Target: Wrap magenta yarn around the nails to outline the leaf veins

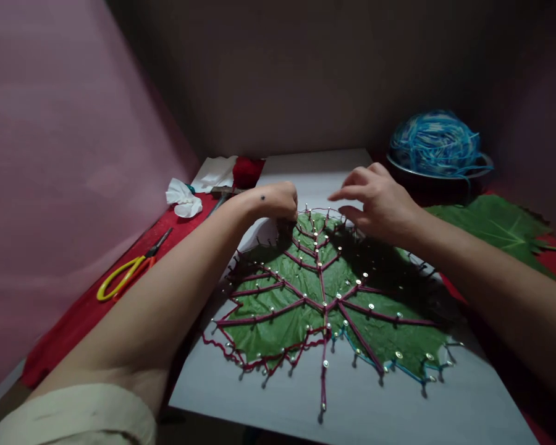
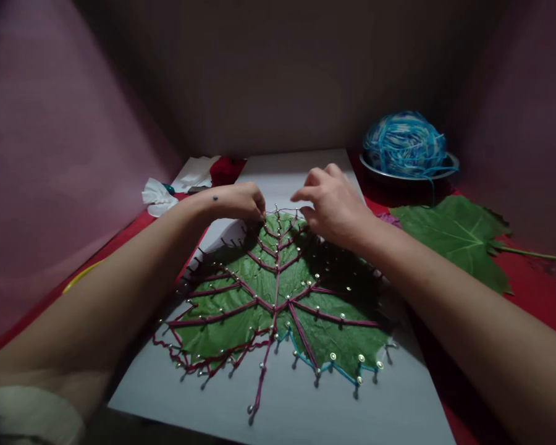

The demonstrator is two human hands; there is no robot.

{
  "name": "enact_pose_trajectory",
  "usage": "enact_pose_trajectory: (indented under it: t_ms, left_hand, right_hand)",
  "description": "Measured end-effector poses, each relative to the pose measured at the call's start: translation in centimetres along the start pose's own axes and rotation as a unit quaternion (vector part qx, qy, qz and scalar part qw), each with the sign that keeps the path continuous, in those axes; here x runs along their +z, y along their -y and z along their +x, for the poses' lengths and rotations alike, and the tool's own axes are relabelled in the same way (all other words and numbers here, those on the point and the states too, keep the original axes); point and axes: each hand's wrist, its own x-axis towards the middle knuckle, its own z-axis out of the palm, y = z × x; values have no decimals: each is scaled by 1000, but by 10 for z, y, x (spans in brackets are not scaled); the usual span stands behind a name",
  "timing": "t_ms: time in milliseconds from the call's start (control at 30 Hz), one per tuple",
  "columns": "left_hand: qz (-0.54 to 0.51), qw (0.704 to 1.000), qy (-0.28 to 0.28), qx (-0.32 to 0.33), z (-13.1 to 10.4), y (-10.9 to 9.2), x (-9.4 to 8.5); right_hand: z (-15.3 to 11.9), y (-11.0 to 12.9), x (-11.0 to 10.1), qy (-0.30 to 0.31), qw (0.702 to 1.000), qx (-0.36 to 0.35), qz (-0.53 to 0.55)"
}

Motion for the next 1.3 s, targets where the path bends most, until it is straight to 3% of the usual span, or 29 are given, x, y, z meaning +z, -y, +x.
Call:
enact_pose_trajectory:
  t_ms: [167,433,633,833,1300]
  left_hand:
    - [-16,999,39,28,4,4,-7]
    - [-71,993,33,87,2,17,-3]
    - [-104,991,6,85,4,23,5]
    - [-140,983,13,116,7,31,10]
    - [25,986,-79,142,-4,29,3]
  right_hand:
    - [0,23,6,95,990,-102,5]
    - [4,40,8,159,978,-136,-4]
    - [3,44,9,154,978,-144,-6]
    - [0,49,8,149,977,-147,-32]
    - [0,55,5,214,969,-120,2]
